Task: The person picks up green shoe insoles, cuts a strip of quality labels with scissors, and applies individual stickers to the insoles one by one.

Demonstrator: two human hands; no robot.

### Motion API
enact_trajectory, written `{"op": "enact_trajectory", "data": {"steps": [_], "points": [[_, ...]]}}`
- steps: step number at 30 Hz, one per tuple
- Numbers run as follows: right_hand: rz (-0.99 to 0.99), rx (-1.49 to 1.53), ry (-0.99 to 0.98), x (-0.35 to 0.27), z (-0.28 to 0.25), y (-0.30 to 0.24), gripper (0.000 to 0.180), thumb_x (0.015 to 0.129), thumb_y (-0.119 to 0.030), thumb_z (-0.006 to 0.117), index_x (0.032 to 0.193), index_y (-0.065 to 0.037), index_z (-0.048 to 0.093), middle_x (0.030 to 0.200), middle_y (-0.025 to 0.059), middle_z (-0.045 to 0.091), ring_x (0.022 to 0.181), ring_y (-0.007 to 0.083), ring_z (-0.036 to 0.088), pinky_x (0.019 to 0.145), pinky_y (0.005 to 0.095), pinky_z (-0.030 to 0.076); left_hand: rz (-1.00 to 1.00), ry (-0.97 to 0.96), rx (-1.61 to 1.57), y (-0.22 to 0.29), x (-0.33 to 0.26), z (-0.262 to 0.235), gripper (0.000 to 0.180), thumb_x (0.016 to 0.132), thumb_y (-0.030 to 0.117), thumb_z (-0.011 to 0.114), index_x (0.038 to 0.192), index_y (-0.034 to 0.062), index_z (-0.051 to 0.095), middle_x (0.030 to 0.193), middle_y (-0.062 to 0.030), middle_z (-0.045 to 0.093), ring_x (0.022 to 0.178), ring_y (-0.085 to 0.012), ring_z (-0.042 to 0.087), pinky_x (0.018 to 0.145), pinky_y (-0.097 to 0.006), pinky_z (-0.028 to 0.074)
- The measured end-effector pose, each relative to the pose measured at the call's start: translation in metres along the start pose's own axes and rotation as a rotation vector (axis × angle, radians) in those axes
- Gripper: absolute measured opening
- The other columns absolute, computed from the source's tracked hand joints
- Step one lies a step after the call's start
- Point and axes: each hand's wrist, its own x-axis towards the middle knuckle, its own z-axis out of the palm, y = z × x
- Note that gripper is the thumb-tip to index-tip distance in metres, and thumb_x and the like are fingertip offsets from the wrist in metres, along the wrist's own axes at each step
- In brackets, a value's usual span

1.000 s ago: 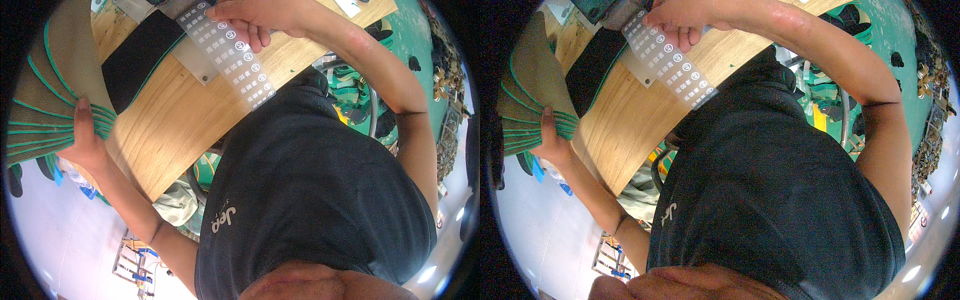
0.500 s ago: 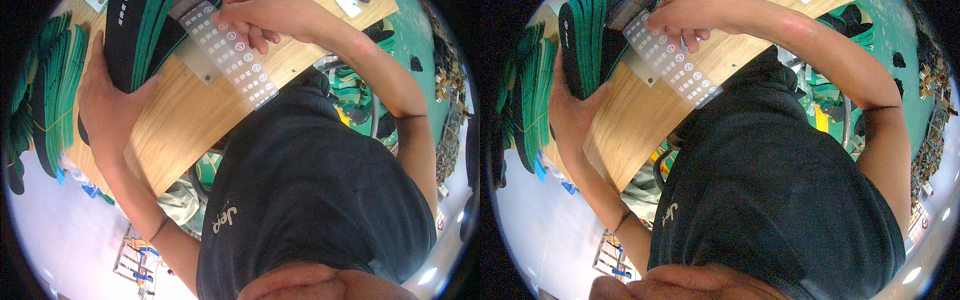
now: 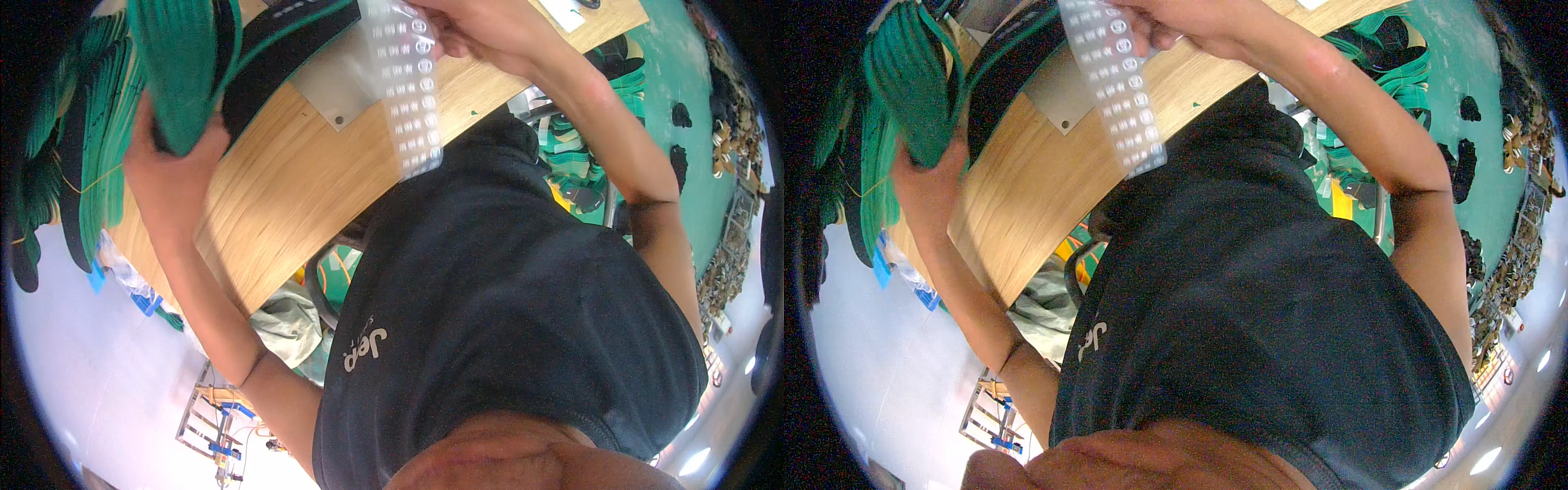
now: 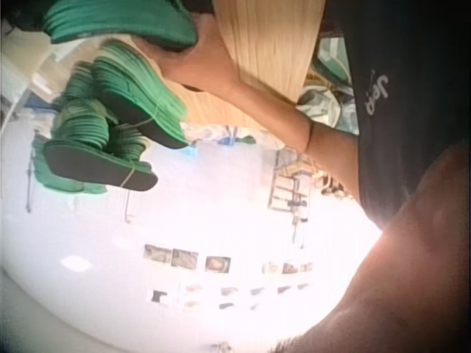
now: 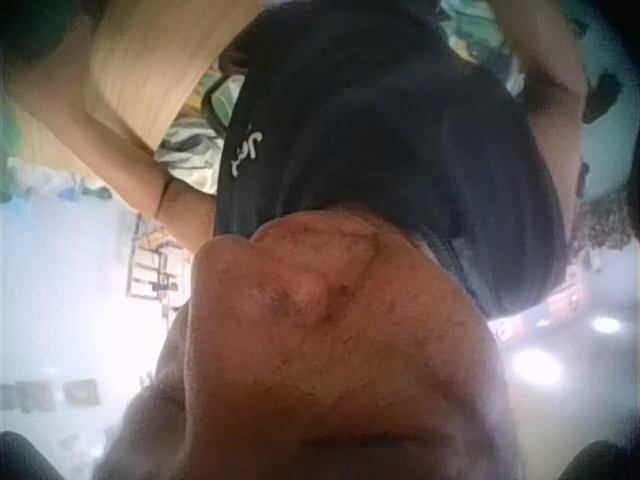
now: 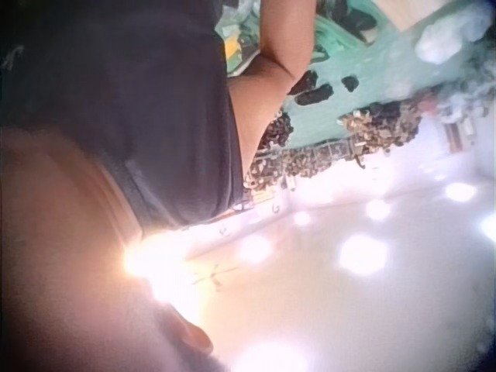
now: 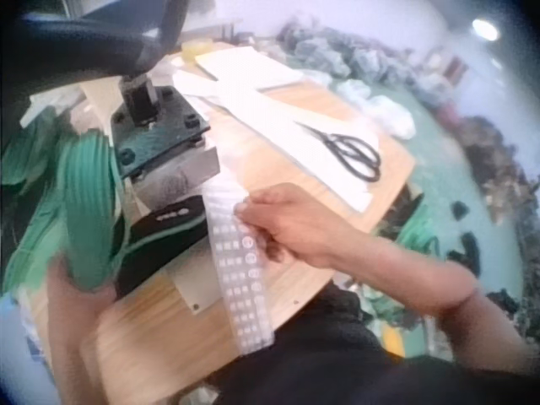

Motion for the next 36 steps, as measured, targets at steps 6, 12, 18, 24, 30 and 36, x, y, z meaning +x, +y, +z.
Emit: {"op": "enact_trajectory", "data": {"steps": [6,12,18,24,30,36], "points": [[0.159,-0.304,-0.195,0.009,0.024,-0.022,0.026,0.095,-0.017,0.052,0.083,0.003,0.063,0.066,0.0110,0.065,0.049,0.0180,0.065,0.040,0.0256,0.046,0.172,0.293,-0.191,-0.042,-0.006,-0.022,0.053,0.073,0.000,0.071,0.123,-0.0073,0.054,0.117,-0.0148,0.062,0.103,-0.0237,0.060,0.098,-0.037,0.044],[0.206,-0.320,-0.200,0.009,0.022,-0.025,0.027,0.095,-0.018,0.052,0.082,0.004,0.062,0.065,0.0111,0.065,0.048,0.0192,0.065,0.039,0.0266,0.047,0.056,0.371,-0.473,-0.043,-0.007,-0.021,0.062,0.072,-0.009,0.067,0.130,-0.0088,0.047,0.130,-0.0179,0.054,0.113,-0.0296,0.056,0.104,-0.043,0.041],[0.212,-0.328,-0.210,0.013,0.023,-0.024,0.027,0.095,-0.018,0.054,0.082,0.004,0.062,0.065,0.0119,0.065,0.047,0.0195,0.064,0.039,0.0268,0.047,0.145,0.393,-0.409,-0.043,-0.006,-0.017,0.060,0.072,-0.009,0.068,0.129,-0.0082,0.049,0.130,-0.0159,0.055,0.113,-0.0259,0.055,0.104,-0.041,0.039],[0.142,-0.290,-0.214,0.010,0.022,-0.021,0.027,0.095,-0.017,0.054,0.080,0.004,0.062,0.064,0.0122,0.064,0.046,0.0200,0.063,0.038,0.0275,0.047,0.187,0.356,-0.373,-0.048,-0.007,-0.018,0.061,0.072,-0.009,0.070,0.129,-0.0077,0.050,0.130,-0.0161,0.056,0.113,-0.0255,0.055,0.105,-0.040,0.037],[0.148,-0.295,-0.204,0.009,0.022,-0.023,0.028,0.095,-0.017,0.054,0.081,0.005,0.062,0.064,0.0127,0.064,0.046,0.0205,0.063,0.039,0.0282,0.048,0.185,0.317,-0.286,-0.049,-0.009,-0.019,0.065,0.070,-0.011,0.069,0.132,-0.0058,0.048,0.133,-0.0160,0.054,0.115,-0.0283,0.054,0.103,-0.043,0.041],[0.114,-0.280,-0.215,0.008,0.019,-0.021,0.029,0.095,-0.017,0.053,0.081,0.006,0.061,0.064,0.0137,0.065,0.047,0.0206,0.064,0.039,0.0283,0.049,0.186,0.325,-0.307,-0.045,-0.010,-0.017,0.064,0.072,-0.008,0.073,0.131,-0.0074,0.049,0.131,-0.0164,0.056,0.115,-0.0252,0.056,0.104,-0.040,0.040]]}}
